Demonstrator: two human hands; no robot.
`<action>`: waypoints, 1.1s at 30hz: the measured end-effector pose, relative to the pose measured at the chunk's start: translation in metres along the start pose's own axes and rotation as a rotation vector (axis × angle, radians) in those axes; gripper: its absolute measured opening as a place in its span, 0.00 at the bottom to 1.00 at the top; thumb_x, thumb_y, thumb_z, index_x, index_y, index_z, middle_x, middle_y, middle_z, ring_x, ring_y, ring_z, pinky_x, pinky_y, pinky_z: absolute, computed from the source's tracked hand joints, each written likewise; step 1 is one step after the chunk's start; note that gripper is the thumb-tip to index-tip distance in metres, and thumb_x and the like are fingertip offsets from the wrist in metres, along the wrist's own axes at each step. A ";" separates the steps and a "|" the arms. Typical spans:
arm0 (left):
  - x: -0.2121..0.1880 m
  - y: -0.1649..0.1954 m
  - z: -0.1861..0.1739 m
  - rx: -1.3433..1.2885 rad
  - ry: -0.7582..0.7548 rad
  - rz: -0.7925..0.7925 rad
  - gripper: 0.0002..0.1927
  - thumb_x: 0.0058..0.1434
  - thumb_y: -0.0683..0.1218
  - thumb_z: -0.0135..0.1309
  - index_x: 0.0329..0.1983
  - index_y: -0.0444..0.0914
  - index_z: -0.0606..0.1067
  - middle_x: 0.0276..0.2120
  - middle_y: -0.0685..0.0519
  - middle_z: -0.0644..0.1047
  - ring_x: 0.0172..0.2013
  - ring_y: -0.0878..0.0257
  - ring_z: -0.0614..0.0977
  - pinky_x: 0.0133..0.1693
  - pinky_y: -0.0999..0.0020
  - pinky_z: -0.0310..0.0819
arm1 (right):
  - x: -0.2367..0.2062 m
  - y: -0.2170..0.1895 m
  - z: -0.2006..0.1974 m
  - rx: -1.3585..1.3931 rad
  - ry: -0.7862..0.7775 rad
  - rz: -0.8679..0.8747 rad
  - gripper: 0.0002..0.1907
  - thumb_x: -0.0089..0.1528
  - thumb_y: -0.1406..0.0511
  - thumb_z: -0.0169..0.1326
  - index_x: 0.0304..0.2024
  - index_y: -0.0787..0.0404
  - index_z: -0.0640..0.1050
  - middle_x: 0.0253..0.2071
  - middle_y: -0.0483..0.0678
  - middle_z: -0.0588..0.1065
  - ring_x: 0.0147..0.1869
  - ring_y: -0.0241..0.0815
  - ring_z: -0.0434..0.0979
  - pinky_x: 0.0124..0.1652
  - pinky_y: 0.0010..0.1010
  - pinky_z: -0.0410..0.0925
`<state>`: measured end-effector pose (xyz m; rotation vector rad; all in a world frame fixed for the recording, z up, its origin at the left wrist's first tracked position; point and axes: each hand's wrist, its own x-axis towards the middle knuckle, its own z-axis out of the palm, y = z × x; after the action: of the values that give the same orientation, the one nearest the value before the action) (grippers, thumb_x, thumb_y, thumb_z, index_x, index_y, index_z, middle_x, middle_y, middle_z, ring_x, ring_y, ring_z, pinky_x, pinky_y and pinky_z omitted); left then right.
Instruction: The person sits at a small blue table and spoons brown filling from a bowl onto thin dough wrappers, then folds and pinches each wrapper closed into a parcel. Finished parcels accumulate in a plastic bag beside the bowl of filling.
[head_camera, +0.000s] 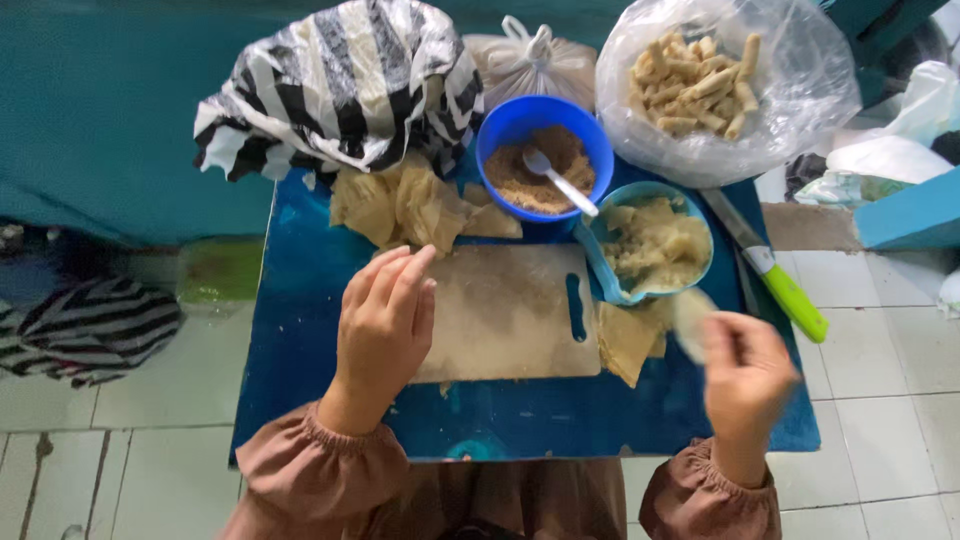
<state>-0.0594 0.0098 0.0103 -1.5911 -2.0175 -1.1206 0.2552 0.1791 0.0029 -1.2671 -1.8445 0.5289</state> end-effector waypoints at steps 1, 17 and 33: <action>-0.001 0.000 0.000 0.000 -0.003 0.002 0.19 0.66 0.39 0.57 0.60 0.37 0.73 0.50 0.47 0.78 0.56 0.50 0.78 0.58 0.56 0.70 | -0.005 0.000 -0.004 -0.017 0.104 0.068 0.05 0.66 0.68 0.59 0.43 0.63 0.79 0.39 0.50 0.77 0.40 0.51 0.74 0.44 0.37 0.68; -0.039 0.090 -0.022 -0.523 -0.079 -0.155 0.15 0.64 0.38 0.58 0.53 0.38 0.75 0.46 0.46 0.80 0.49 0.52 0.82 0.50 0.62 0.77 | -0.011 -0.026 0.016 -0.304 -0.354 -0.457 0.04 0.61 0.67 0.61 0.39 0.60 0.81 0.38 0.50 0.76 0.43 0.51 0.78 0.43 0.37 0.70; -0.060 0.123 0.067 -1.323 -0.296 -0.615 0.23 0.70 0.36 0.48 0.68 0.34 0.68 0.61 0.49 0.72 0.55 0.62 0.78 0.59 0.69 0.72 | -0.050 -0.026 0.023 1.115 -0.594 0.441 0.11 0.66 0.71 0.47 0.48 0.72 0.74 0.45 0.51 0.76 0.48 0.38 0.77 0.49 0.27 0.68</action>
<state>0.0872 0.0281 -0.0278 -1.6215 -2.0464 -3.0377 0.2295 0.1259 -0.0110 -0.7169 -1.2402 1.9950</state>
